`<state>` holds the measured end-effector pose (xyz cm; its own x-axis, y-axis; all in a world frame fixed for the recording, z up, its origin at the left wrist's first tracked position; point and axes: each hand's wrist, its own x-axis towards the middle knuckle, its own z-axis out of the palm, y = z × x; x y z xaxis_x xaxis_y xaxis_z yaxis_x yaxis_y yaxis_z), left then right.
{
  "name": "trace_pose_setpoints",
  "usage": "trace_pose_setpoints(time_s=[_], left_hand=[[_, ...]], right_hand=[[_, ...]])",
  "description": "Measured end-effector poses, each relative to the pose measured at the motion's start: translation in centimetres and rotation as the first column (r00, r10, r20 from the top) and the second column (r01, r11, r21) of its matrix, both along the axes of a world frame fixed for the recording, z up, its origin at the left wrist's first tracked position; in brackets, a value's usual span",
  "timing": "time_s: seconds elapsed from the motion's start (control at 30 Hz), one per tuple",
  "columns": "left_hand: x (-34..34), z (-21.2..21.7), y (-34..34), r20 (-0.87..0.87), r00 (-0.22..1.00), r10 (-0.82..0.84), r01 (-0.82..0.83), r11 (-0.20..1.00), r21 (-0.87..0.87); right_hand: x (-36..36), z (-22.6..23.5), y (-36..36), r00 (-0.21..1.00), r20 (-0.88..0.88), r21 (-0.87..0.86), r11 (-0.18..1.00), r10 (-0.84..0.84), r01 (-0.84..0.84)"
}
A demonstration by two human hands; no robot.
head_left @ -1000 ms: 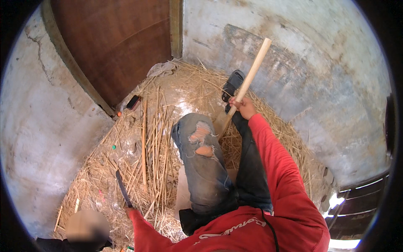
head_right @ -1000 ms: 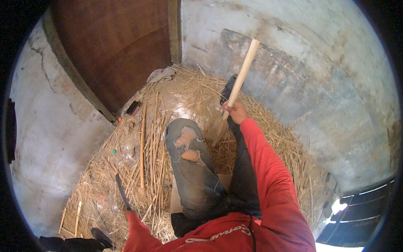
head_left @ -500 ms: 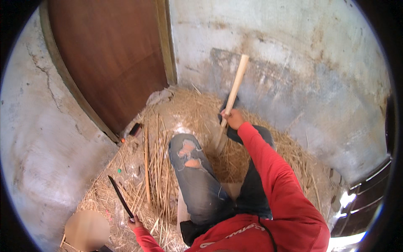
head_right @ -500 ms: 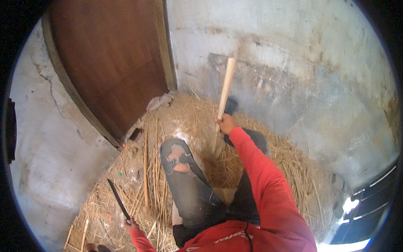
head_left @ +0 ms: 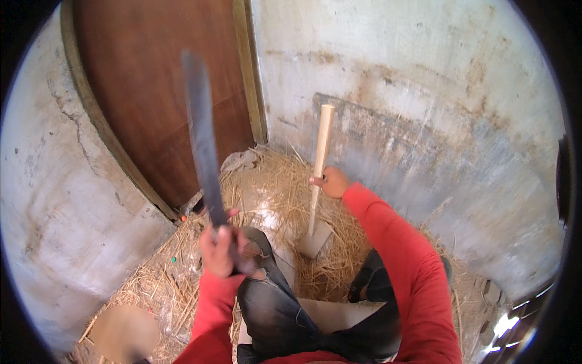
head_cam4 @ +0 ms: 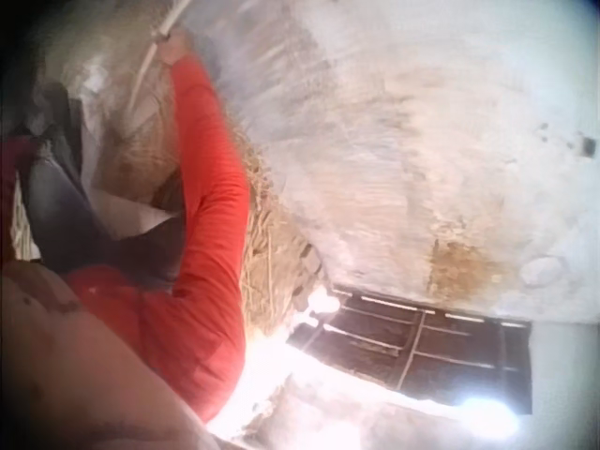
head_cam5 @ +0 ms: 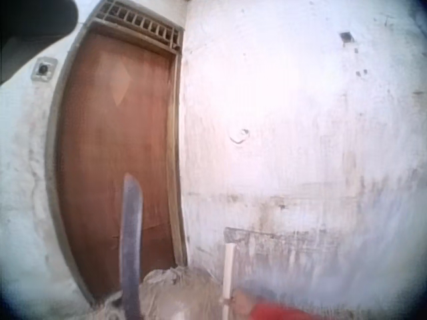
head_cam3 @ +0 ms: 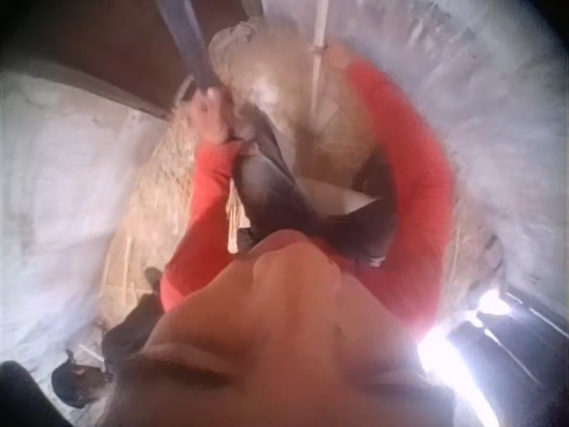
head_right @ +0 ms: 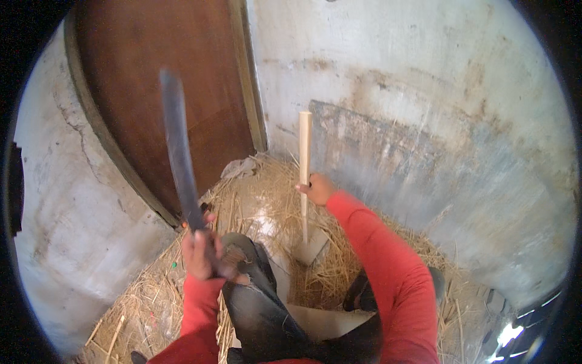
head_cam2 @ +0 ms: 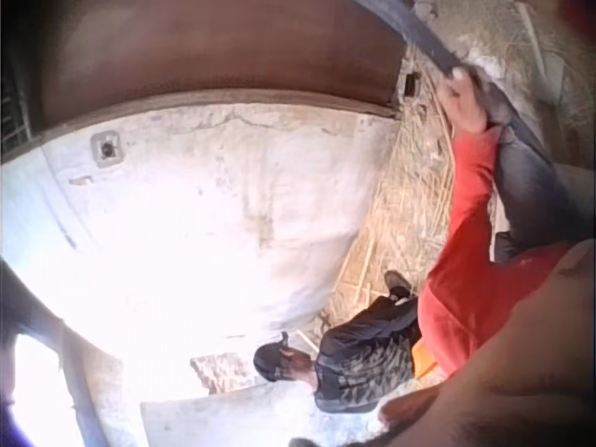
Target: The person uses a blade and a small scraper to strip and refine a thin wooden rod while sitting on a floor covered in straw.
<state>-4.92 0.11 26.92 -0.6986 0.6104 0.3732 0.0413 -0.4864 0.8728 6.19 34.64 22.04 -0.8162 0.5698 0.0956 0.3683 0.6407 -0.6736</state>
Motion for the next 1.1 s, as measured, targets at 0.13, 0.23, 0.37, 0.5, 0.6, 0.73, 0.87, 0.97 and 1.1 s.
trace_pose_setpoints(time_s=[0.13, 0.23, 0.37, 0.5, 0.6, 0.73, 0.87, 0.97, 1.1], left_hand=[[3.2, 1.2, 10.7, -0.143, 0.979, -0.146, 0.155, 0.987, 0.053], [4.6, 0.5, 18.7, -0.393, 0.907, -0.150, 0.219, 0.966, 0.136], [6.2, -1.0, 25.3, -0.395, 0.894, -0.209, 0.253, 0.965, 0.063], [6.7, -2.5, 26.7, -0.164, 0.921, -0.354, 0.347, 0.935, -0.074], [7.3, -3.0, 27.0, -0.092, 0.947, -0.307, 0.304, 0.952, -0.046], [7.1, -3.7, 27.5, -0.012, 0.959, -0.282, 0.282, 0.959, 0.001], [7.0, -2.7, 28.0, -0.007, 0.981, -0.192, 0.192, 0.981, 0.016], [7.2, -3.3, 27.9, -0.026, 0.977, -0.211, 0.211, 0.977, 0.015], [5.8, -3.9, 27.4, -0.073, 0.964, -0.255, 0.263, 0.955, 0.138]], right_hand=[[2.9, -0.2, 0.4, 0.993, -0.120, -0.319, 0.947, -0.015, -0.025], [5.2, -0.7, 0.9, 0.951, -0.307, -0.367, 0.925, -0.024, -0.096], [5.5, -0.7, 1.2, 0.891, -0.451, -0.335, 0.935, -0.052, -0.115], [6.9, -1.4, 2.4, 0.864, -0.481, -0.722, 0.627, -0.150, -0.293], [8.3, -0.5, 2.4, 0.870, -0.476, -0.798, 0.480, -0.130, -0.364], [7.9, 1.5, 0.1, 0.789, -0.592, -0.724, 0.537, -0.162, -0.433], [8.6, 2.9, -0.7, 0.855, -0.472, -0.703, 0.677, -0.215, -0.218], [8.5, 4.3, -1.8, 0.917, -0.323, -0.599, 0.801, -0.236, -0.005], [7.9, 7.2, -3.5, 0.964, -0.228, -0.194, 0.977, -0.134, 0.090]])
